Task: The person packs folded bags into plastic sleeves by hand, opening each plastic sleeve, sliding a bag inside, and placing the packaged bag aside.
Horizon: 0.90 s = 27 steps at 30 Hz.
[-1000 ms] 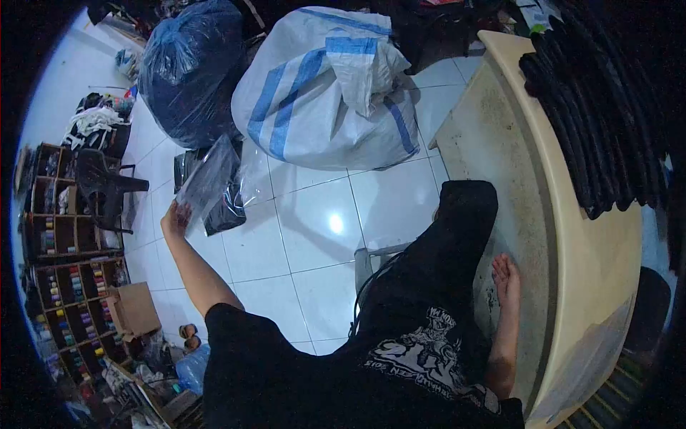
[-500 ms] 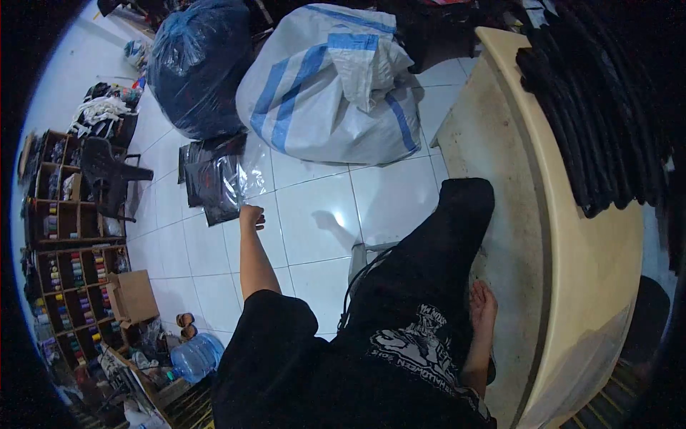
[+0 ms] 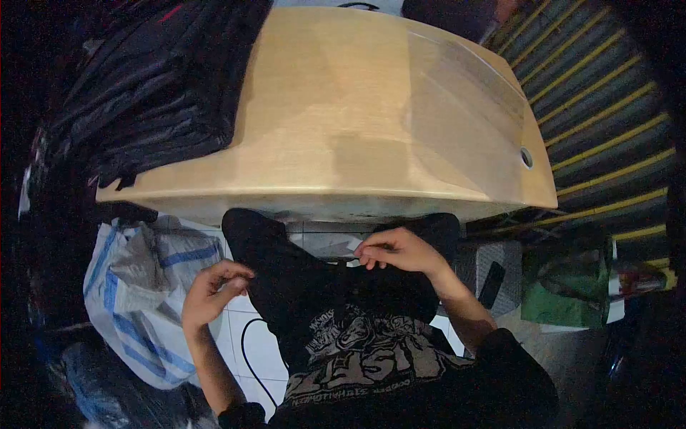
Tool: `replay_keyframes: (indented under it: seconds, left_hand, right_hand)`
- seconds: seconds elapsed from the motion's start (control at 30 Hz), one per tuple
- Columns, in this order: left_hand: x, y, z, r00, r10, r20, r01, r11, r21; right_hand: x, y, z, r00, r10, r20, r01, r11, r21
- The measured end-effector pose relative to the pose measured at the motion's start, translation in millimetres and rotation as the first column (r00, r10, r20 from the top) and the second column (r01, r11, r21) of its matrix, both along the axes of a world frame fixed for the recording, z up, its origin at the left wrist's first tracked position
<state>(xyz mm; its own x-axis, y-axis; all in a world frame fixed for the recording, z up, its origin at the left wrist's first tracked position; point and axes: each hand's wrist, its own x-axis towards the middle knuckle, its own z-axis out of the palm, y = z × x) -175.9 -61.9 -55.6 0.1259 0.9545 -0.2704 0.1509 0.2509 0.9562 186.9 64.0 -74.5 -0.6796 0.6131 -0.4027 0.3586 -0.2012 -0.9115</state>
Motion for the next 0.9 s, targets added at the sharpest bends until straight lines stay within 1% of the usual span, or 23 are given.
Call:
replay_keyframes:
  seconds: [0.03,0.07,0.1,0.13,0.17,0.2,0.27,0.3,0.33,0.37,0.4,0.5,0.53,0.57,0.6,0.63,0.67,0.7,0.73,0.77,0.8,0.83,0.9]
  left_hand:
    - [34.5,30.9,21.1,0.988,-0.154,0.021,0.152,0.986,0.071]
    - [60.8,57.1,29.2,0.966,-0.258,-0.014,0.258,0.958,0.128]
    - [86.0,83.0,39.5,0.934,-0.33,-0.137,0.354,0.906,0.231]
    - [110.3,106.8,47.0,0.901,-0.321,-0.293,0.413,0.841,0.349]
    - [135.9,124.1,51.3,0.881,-0.236,-0.409,0.429,0.765,0.481]
    - [158.4,143.7,58.7,0.884,-0.214,-0.416,0.414,0.773,0.481]
    - [194.0,186.1,62.1,0.879,-0.08,-0.469,0.392,0.681,0.619]
    - [208.0,207.7,53.6,0.862,0.031,-0.505,0.396,0.58,0.712]
    - [217.2,225.9,51.3,0.805,0.118,-0.582,0.462,0.491,0.739]
    - [223.9,243.3,42.3,0.769,0.101,-0.631,0.522,0.47,0.712]
    - [227.4,260.3,30.7,0.732,0.087,-0.676,0.576,0.45,0.682]
    - [233.5,280.6,23.9,0.638,0.08,-0.766,0.682,0.405,0.609]
    - [234.2,282.0,24.0,0.62,0.089,-0.779,0.701,0.383,0.602]
    - [235.3,282.2,23.7,0.603,0.096,-0.792,0.719,0.363,0.592]
    - [235.7,280.6,29.3,0.607,0.04,-0.794,0.723,0.386,0.573]
    - [237.2,281.3,32.8,0.64,0.057,-0.766,0.7,0.37,0.612]
    - [240.6,278.8,34.5,0.672,0.076,-0.737,0.673,0.354,0.65]
    - [243.8,276.9,36.8,0.703,0.095,-0.705,0.644,0.338,0.687]
    - [247.4,276.5,40.5,0.739,0.127,-0.661,0.611,0.288,0.738]
    - [246.6,281.2,39.9,0.723,0.143,-0.676,0.633,0.255,0.731]
    - [244.8,287.3,37.8,0.708,0.156,-0.689,0.654,0.224,0.723]
    - [244.8,289.1,39.1,0.692,0.168,-0.702,0.674,0.196,0.712]
    - [248.4,291.1,48.4,0.764,0.208,-0.611,0.593,0.148,0.792]
  right_hand:
    - [10.5,2.4,21.2,0.998,-0.04,-0.038,0.042,0.999,0.033]
    - [23.8,7.3,31.4,0.979,-0.19,-0.075,0.201,0.963,0.181]
    - [37.5,12.9,39.0,0.936,-0.327,-0.127,0.351,0.882,0.316]
    - [48.6,23.3,47.1,0.882,-0.467,-0.065,0.421,0.716,0.557]
    - [62.8,30.7,53.3,0.795,-0.605,-0.04,0.417,0.498,0.761]
    - [76.6,38.1,55.1,0.76,-0.648,-0.041,0.4,0.416,0.817]
    - [99.8,58.9,59.3,0.688,-0.724,-0.053,0.336,0.254,0.907]
    - [110.6,68.0,56.6,0.711,-0.703,-0.002,0.251,0.251,0.935]
    - [119.5,74.8,50.4,0.73,-0.681,0.058,0.161,0.254,0.954]
    - [126.2,77.7,45.8,0.745,-0.656,0.123,0.069,0.259,0.963]
    - [123.3,76.6,49.1,0.737,-0.661,0.141,0.024,0.235,0.972]
    - [122.1,75.5,46.2,0.684,-0.686,0.25,-0.143,0.209,0.967]
    - [121.8,73.5,51.8,0.704,-0.673,0.227,-0.17,0.15,0.974]
    - [126.3,74.8,49.4,0.691,-0.682,0.24,-0.175,0.165,0.971]
    - [131.5,78.9,46.9,0.679,-0.688,0.255,-0.182,0.179,0.967]
    - [133.6,86.4,48.5,0.668,-0.693,0.269,-0.192,0.189,0.963]
    - [135.8,90.3,50.8,0.687,-0.692,0.224,-0.116,0.199,0.973]
    - [138.1,94.7,52.1,0.703,-0.69,0.176,-0.079,0.17,0.982]
    - [140.8,99.7,52.8,0.717,-0.685,0.127,-0.041,0.141,0.989]
    - [143.8,104.9,53.9,0.729,-0.68,0.077,-0.002,0.111,0.994]
    - [146.6,107.7,58.8,0.767,-0.641,0.027,0.062,0.116,0.991]
    - [146.4,106.7,67.8,0.763,-0.644,0.054,0.026,0.114,0.993]
    - [144.5,105.0,91.8,0.754,-0.65,0.1,-0.045,0.101,0.994]
